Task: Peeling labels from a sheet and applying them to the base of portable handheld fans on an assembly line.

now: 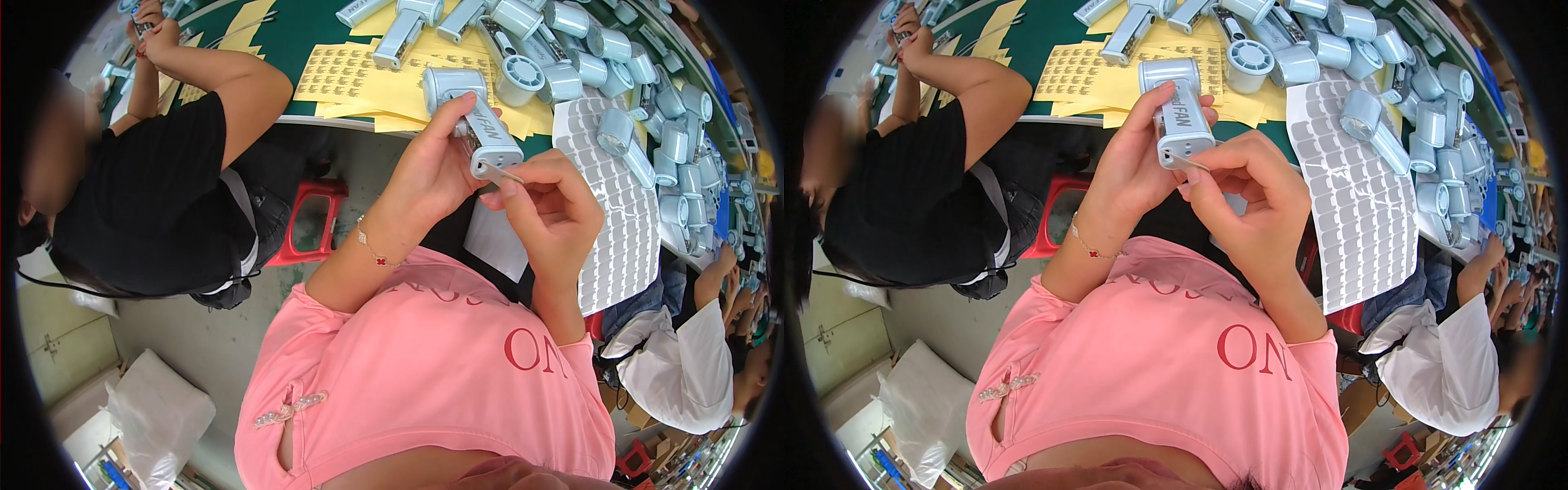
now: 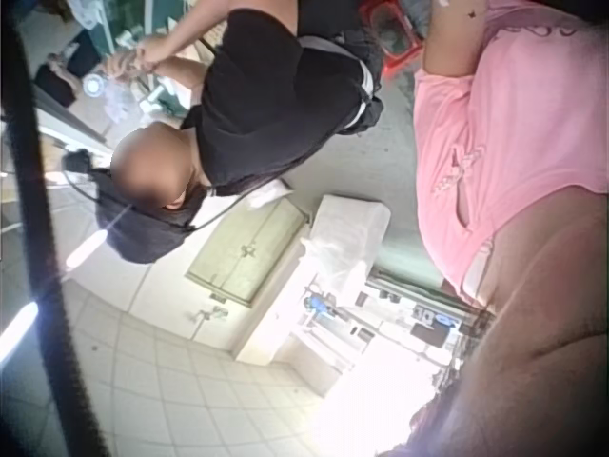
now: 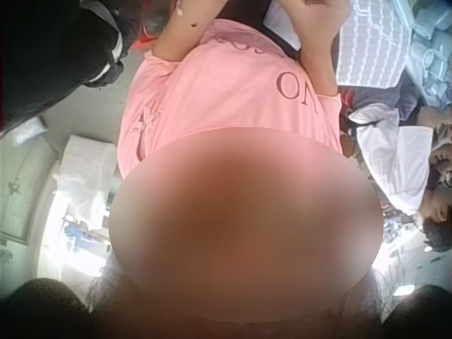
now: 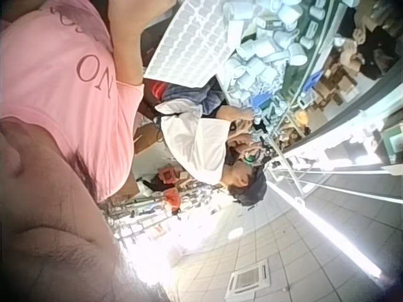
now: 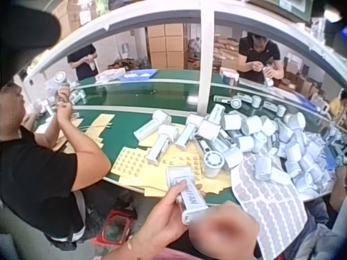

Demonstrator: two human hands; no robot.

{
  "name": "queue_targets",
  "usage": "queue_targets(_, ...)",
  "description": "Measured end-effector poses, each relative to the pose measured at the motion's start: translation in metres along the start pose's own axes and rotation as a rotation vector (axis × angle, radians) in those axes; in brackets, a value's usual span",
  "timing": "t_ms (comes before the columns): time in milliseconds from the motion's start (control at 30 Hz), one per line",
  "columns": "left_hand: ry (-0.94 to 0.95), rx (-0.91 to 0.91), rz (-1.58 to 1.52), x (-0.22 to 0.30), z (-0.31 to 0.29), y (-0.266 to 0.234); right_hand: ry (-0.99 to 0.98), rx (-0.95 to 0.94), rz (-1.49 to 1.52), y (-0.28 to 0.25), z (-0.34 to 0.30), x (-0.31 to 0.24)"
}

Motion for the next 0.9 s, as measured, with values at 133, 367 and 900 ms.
queue_targets(133, 0.000, -0.013, 0.016, -0.0002, -0.0005, 0.0004, 0.110, -0.001, 0.109, -0.0015, 0.0008, 0.0012)
queue_targets(367, 0.022, 0.012, 0.007, -0.0003, -0.0019, 0.0023, 0.107, -0.028, 0.086, -0.0006, 0.0020, 0.0001)
queue_targets(900, -0.003, -0.082, -0.042, -0.0021, -0.0031, 0.0057, 0.049, -0.081, 0.098, -0.0002, 0.0053, 0.0022)
Point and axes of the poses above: each hand's wrist, its own z-axis towards the middle knuckle, its own y-axis out of the palm, x = y × z, the point moved 5 cm from there along z, towards the middle knuckle, and after that the axes turned 3 degrees about -y, right-handed, at the moved point
